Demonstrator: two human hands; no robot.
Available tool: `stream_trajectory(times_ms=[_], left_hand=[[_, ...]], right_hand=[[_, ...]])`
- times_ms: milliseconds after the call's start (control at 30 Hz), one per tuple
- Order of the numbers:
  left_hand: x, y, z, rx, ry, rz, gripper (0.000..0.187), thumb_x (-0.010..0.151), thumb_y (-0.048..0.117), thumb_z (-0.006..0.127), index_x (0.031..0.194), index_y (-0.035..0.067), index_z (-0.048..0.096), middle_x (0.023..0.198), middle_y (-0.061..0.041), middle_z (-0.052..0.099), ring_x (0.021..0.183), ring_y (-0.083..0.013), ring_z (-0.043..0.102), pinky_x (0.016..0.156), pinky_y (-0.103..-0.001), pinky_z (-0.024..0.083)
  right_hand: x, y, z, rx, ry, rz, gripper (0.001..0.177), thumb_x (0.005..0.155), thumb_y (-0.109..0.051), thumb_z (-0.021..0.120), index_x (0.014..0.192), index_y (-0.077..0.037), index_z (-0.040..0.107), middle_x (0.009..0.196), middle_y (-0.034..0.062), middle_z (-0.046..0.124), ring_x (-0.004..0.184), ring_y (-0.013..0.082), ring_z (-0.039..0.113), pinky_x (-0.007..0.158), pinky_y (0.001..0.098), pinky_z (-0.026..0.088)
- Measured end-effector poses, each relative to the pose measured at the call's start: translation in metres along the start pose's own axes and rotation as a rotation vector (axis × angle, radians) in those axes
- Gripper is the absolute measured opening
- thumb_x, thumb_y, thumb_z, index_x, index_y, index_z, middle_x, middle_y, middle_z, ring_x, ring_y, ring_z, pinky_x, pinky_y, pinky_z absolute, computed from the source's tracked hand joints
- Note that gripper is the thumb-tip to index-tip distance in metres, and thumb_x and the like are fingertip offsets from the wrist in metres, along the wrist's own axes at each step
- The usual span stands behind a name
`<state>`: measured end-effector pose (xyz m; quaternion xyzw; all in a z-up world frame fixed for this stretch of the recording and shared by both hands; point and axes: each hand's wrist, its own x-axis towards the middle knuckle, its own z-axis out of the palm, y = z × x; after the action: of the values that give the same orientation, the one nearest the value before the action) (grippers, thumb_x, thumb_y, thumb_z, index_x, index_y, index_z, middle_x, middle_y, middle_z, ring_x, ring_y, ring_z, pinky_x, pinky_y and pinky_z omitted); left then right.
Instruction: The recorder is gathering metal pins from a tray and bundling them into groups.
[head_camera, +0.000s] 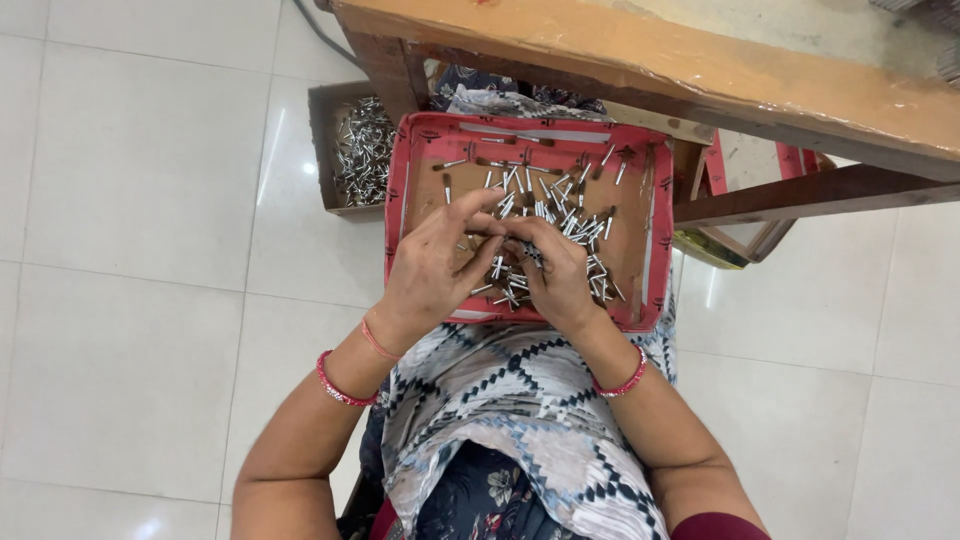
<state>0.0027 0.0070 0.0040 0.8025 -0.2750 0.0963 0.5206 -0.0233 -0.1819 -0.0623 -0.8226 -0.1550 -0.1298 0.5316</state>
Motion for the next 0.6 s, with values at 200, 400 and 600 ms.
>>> stream_trajectory(times_ms=[200, 400, 600], left_hand=[[0.002, -0.001, -0.003, 0.082, -0.061, 0.02, 0.058, 0.093, -0.001, 0.076, 0.143, 0.01, 0.05, 0.101, -0.005, 0.071, 0.095, -0.0213, 0.07, 0.084, -0.035, 0.058], [0.0, -0.004, 0.004, 0.149, -0.101, 0.012, 0.064, 0.089, -0.003, 0.076, 0.145, 0.009, 0.047, 0.093, -0.005, 0.067, 0.086, -0.022, 0.067, 0.078, -0.036, 0.056], [-0.003, -0.009, 0.01, 0.119, -0.132, -0.031, 0.066, 0.076, -0.006, 0.077, 0.135, 0.006, 0.048, 0.086, -0.004, 0.062, 0.084, -0.0237, 0.064, 0.078, -0.036, 0.052]], right_hand=[[0.005, 0.0, -0.006, -0.105, -0.083, -0.081, 0.04, 0.081, 0.014, 0.07, 0.119, 0.003, 0.062, 0.112, 0.0179, 0.069, 0.104, 0.0351, 0.071, 0.09, 0.0394, 0.059], [0.002, 0.014, -0.006, -0.154, -0.146, -0.114, 0.04, 0.074, 0.02, 0.064, 0.111, 0.004, 0.061, 0.105, 0.0176, 0.067, 0.1, 0.0372, 0.068, 0.085, 0.0427, 0.057], [0.005, 0.011, -0.007, -0.148, -0.189, -0.112, 0.042, 0.073, 0.02, 0.063, 0.112, 0.004, 0.06, 0.106, 0.0179, 0.067, 0.101, 0.0383, 0.068, 0.083, 0.0433, 0.056]])
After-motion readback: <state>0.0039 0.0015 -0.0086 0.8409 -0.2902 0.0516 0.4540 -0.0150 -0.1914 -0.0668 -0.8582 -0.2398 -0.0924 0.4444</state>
